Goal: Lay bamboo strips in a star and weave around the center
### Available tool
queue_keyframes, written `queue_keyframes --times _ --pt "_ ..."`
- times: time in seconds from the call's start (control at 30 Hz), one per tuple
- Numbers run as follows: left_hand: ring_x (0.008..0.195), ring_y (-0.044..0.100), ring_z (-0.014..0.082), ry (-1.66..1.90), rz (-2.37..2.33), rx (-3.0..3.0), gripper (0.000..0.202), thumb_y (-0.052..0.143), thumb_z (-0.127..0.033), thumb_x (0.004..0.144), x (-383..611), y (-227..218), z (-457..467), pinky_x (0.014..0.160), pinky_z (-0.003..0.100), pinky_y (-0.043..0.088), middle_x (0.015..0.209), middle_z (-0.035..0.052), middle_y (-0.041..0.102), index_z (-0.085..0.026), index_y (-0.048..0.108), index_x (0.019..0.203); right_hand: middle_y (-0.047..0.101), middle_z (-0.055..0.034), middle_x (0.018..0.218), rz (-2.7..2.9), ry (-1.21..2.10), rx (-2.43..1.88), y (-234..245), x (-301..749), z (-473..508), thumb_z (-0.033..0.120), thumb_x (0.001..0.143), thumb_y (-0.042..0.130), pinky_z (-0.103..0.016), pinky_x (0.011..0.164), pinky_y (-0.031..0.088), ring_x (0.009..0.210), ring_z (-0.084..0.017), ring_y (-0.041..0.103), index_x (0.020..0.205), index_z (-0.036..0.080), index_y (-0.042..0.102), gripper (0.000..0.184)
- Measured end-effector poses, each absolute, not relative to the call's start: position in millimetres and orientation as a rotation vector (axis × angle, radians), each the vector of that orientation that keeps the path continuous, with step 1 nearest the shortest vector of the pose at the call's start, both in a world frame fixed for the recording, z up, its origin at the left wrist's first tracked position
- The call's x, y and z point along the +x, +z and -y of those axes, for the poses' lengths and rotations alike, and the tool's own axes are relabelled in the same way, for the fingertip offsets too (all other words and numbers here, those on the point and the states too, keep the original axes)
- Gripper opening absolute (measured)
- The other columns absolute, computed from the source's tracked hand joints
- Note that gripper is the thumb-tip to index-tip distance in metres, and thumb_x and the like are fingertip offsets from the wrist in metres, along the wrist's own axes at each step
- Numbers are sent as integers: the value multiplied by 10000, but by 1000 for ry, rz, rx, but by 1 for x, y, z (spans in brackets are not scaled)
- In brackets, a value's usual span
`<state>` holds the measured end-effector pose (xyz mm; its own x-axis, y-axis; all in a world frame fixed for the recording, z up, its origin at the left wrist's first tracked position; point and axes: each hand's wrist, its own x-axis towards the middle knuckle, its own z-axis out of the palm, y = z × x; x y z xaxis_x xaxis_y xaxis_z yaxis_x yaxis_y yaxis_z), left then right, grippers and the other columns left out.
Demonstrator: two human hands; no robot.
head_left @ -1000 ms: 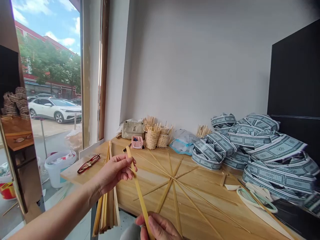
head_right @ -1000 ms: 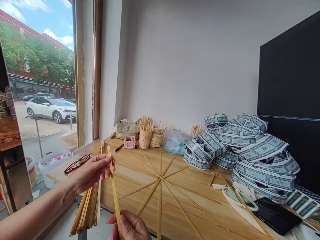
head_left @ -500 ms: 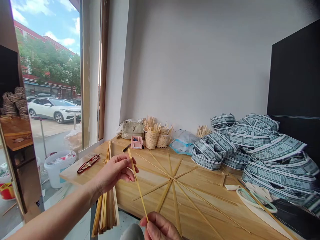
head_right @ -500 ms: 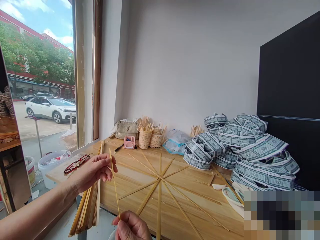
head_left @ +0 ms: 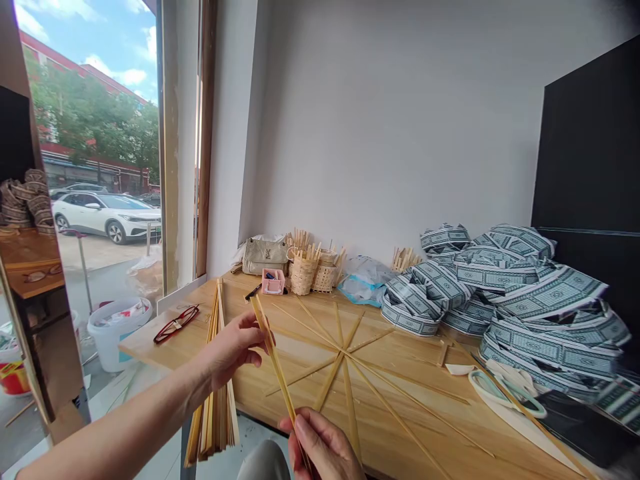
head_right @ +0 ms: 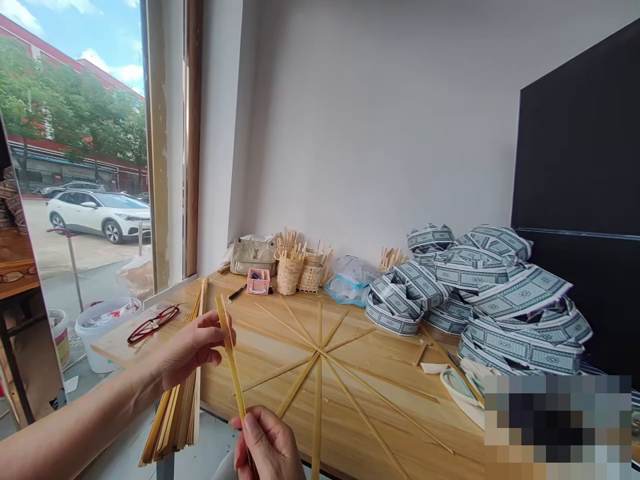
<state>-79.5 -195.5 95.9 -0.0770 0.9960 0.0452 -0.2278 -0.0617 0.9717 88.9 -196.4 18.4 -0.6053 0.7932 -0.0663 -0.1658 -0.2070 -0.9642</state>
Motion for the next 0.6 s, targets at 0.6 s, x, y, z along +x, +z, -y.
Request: queue_keyframes --times 0.6 --pt "645 575 98 1266 -898 1026 201 665 -303 671 -68 70 197 538 150 432 744 65 642 -108 634 707 522 47 641 1288 1799 -732 37 79 195 548 680 551 -121 309 270 358 -25 409 993 212 428 475"
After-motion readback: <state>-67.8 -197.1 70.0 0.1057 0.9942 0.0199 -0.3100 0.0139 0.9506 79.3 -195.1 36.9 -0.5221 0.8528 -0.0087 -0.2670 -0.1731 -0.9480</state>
